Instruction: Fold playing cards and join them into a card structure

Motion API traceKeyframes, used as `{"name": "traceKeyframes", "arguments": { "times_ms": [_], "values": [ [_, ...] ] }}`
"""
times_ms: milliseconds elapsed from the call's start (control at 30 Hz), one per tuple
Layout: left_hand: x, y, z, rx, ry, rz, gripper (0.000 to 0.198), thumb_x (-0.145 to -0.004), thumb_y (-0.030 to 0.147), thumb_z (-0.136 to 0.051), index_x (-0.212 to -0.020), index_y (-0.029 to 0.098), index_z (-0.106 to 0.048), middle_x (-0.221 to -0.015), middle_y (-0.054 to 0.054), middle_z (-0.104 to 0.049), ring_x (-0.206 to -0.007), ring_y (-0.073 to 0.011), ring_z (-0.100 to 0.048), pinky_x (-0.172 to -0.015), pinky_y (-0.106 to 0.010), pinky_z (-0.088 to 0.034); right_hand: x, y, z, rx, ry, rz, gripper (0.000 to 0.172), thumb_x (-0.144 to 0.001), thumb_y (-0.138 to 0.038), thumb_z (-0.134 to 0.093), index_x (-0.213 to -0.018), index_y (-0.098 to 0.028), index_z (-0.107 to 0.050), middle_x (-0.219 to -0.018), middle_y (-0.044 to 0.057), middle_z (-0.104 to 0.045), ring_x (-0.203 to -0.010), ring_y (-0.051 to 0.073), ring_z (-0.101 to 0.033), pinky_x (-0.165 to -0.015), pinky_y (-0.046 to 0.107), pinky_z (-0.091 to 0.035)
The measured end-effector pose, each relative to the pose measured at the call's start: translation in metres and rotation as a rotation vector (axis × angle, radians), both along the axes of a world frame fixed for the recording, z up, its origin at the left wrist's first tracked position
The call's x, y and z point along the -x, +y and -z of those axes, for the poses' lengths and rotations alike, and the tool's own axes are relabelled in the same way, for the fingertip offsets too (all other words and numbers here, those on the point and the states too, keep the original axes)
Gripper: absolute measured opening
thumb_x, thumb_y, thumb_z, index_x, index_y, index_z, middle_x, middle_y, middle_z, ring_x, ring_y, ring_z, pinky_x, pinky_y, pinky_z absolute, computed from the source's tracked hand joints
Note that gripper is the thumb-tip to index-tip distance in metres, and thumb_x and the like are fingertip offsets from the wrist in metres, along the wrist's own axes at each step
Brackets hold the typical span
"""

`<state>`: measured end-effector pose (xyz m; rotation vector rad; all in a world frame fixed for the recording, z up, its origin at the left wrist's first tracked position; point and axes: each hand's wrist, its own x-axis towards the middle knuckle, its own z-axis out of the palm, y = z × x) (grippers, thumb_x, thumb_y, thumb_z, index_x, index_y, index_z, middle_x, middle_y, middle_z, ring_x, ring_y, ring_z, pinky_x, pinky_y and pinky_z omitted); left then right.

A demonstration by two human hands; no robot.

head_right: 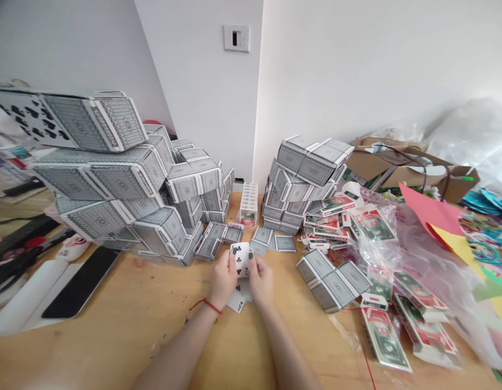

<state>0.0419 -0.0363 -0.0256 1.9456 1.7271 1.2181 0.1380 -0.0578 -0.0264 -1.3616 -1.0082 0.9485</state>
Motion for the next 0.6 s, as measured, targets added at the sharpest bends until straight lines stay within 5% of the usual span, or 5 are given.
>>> {"name": "traceKeyframes", "arguments": {
  "times_ms": [100, 200, 400, 600],
  "values": [
    [0.002, 0.003, 0.001, 0.041, -0.088, -0.028, 0.026, -0.085, 0.026, -0.030, -0.063, 0.020, -0.043, -0.051, -0.001, -0.049, -0.048, -0.0130, -0.048, -0.048, -0.023, -0.029, -0.004, 0.003, -0.004, 0.093, 0.588, -0.179, 0.020, -0.076, -0.035, -0.052, -0.069, -0.017, -0.058, -0.069, 0.004, -0.064, -0.063, 0.018, -0.059, -0.057, 0.028, -0.045],
    [0.004, 0.004, 0.001, 0.065, -0.152, -0.025, 0.027, -0.085, 0.028, -0.030, -0.062, 0.020, -0.042, -0.053, -0.001, -0.051, -0.049, -0.0125, -0.048, -0.048, -0.022, -0.030, -0.011, 0.004, -0.005, 0.171, 0.872, -0.378, 0.015, -0.074, -0.026, -0.058, -0.083, -0.014, -0.061, -0.085, 0.008, -0.066, -0.076, 0.018, -0.062, -0.072, 0.032, -0.048],
    [0.005, 0.001, -0.002, 0.066, -0.162, 0.019, 0.030, -0.085, 0.031, -0.029, -0.060, 0.019, -0.041, -0.050, 0.001, -0.047, -0.048, -0.0116, -0.046, -0.048, -0.022, -0.030, -0.018, 0.004, -0.007, 0.224, 0.956, -0.510, 0.015, -0.069, -0.016, -0.064, -0.084, -0.014, -0.062, -0.081, 0.005, -0.067, -0.075, 0.015, -0.061, -0.075, 0.029, -0.047],
    [0.005, -0.001, -0.008, 0.069, -0.131, 0.090, 0.029, -0.085, 0.031, -0.031, -0.063, 0.019, -0.046, -0.052, 0.000, -0.049, -0.048, -0.0114, -0.045, -0.048, -0.022, -0.029, -0.010, 0.005, -0.005, 0.211, 0.854, -0.310, 0.011, -0.062, -0.020, -0.070, -0.062, -0.015, -0.060, -0.061, 0.000, -0.062, -0.055, 0.010, -0.055, -0.058, 0.024, -0.045]
  ]
}}
